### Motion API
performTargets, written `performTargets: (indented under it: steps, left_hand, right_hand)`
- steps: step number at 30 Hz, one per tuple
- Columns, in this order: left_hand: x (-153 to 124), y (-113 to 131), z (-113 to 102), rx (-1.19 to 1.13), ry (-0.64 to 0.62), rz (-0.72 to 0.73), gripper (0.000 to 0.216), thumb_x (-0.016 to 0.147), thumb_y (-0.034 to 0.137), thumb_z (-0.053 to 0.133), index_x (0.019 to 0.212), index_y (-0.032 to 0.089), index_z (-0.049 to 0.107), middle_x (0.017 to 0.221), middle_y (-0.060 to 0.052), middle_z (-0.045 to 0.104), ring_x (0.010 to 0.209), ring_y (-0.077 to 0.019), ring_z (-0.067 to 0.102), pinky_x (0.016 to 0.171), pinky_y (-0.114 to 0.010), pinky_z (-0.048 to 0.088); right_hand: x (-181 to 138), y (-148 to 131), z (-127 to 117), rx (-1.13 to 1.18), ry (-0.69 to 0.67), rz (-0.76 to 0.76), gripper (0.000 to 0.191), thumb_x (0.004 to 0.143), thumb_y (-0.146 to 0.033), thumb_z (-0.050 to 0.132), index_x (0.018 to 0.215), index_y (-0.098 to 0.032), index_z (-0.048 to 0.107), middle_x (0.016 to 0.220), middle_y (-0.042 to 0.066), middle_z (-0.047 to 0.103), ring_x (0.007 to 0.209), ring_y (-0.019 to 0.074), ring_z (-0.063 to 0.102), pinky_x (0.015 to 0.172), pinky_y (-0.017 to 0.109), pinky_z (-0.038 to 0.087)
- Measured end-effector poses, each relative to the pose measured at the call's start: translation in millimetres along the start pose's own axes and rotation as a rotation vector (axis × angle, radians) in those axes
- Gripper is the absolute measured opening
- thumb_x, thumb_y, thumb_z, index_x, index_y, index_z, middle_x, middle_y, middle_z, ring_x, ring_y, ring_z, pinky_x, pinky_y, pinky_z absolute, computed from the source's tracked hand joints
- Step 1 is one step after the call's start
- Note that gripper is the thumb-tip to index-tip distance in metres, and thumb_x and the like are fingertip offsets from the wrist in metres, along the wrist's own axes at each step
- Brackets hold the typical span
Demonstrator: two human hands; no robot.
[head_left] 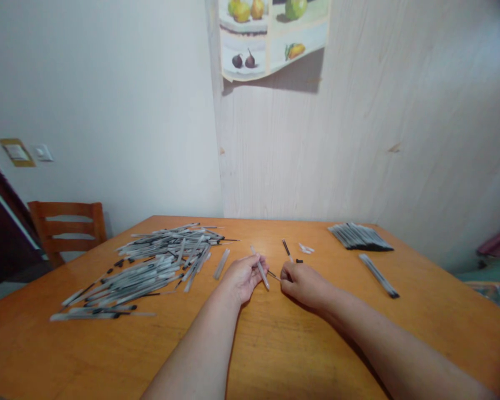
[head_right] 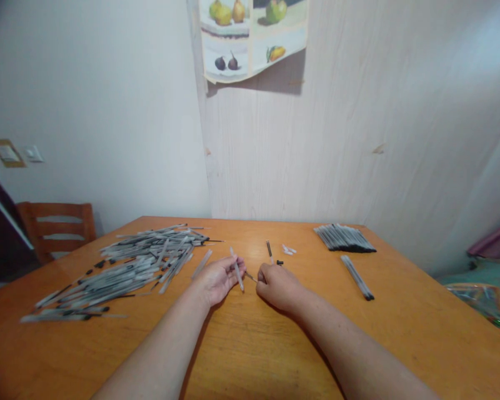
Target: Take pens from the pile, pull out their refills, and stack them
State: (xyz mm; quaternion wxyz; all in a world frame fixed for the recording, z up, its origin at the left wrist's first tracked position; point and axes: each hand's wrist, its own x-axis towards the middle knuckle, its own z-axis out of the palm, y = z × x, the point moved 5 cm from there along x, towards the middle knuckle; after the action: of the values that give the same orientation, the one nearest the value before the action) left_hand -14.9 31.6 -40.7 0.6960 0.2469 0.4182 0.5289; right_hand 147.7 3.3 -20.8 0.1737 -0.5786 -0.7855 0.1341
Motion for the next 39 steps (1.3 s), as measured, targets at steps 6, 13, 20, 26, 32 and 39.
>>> performTargets:
  steps: [6,13,20,26,32,39]
  left_hand:
    - [-2.8,11.8,2.4,-0.144,0.005,0.017,0.011,0.089,0.014,0.058,0.083,0.008,0.064,0.078,-0.009,0.066,0.068,-0.0134,0.068,0.066,-0.022,0.058]
    - [-8.9,19.4,8.9,-0.287,-0.031,0.038,0.012,0.090,0.014,0.057,0.083,0.007,0.064,0.076,-0.009,0.067,0.072,-0.0131,0.069,0.067,-0.021,0.058]
    - [-15.8,17.8,16.9,-0.235,-0.147,0.029,0.013,0.090,0.019,0.060,0.088,0.008,0.066,0.087,-0.012,0.070,0.079,-0.0147,0.070,0.074,-0.023,0.058]
    - [-22.4,17.5,21.4,0.089,-0.292,0.108,0.020,0.083,0.028,0.069,0.094,0.012,0.068,0.101,-0.013,0.069,0.079,-0.0153,0.068,0.071,-0.025,0.055]
    - [-26.9,14.4,27.2,0.460,-0.299,0.229,0.030,0.075,0.038,0.075,0.087,0.011,0.069,0.086,-0.009,0.067,0.068,-0.0122,0.063,0.061,-0.022,0.045]
    - [-35.0,15.7,32.8,0.564,-0.314,0.267,0.029,0.071,0.036,0.078,0.077,0.010,0.067,0.063,0.000,0.056,0.054,-0.0064,0.047,0.054,-0.020,0.035]
  right_hand:
    - [1.3,2.4,-3.0,0.136,0.127,-0.077,0.015,0.085,-0.028,0.052,0.075,-0.019,0.058,0.072,0.003,0.063,0.066,0.0136,0.053,0.058,0.024,0.032]
    - [6.6,0.7,-14.4,0.719,0.266,-0.005,0.029,0.087,-0.043,0.053,0.074,-0.018,0.061,0.060,0.000,0.057,0.053,0.0125,0.051,0.050,0.024,0.039]
    - [3.0,-8.1,-34.6,1.097,0.432,-0.006,0.035,0.080,-0.047,0.066,0.098,-0.017,0.068,0.100,0.008,0.069,0.077,0.0161,0.068,0.060,0.025,0.053]
    - [1.8,4.0,-67.0,1.189,0.661,-0.019,0.029,0.085,-0.045,0.063,0.097,-0.018,0.061,0.094,0.006,0.069,0.076,0.0142,0.068,0.059,0.023,0.054]
    - [-0.8,14.1,-98.2,1.103,0.785,-0.058,0.034,0.086,-0.044,0.063,0.105,-0.016,0.061,0.084,0.004,0.069,0.069,0.0133,0.067,0.055,0.022,0.052]
    - [-2.7,10.6,-105.5,1.064,0.764,-0.086,0.039,0.085,-0.045,0.064,0.110,-0.016,0.061,0.081,0.003,0.067,0.066,0.0124,0.065,0.055,0.023,0.052]
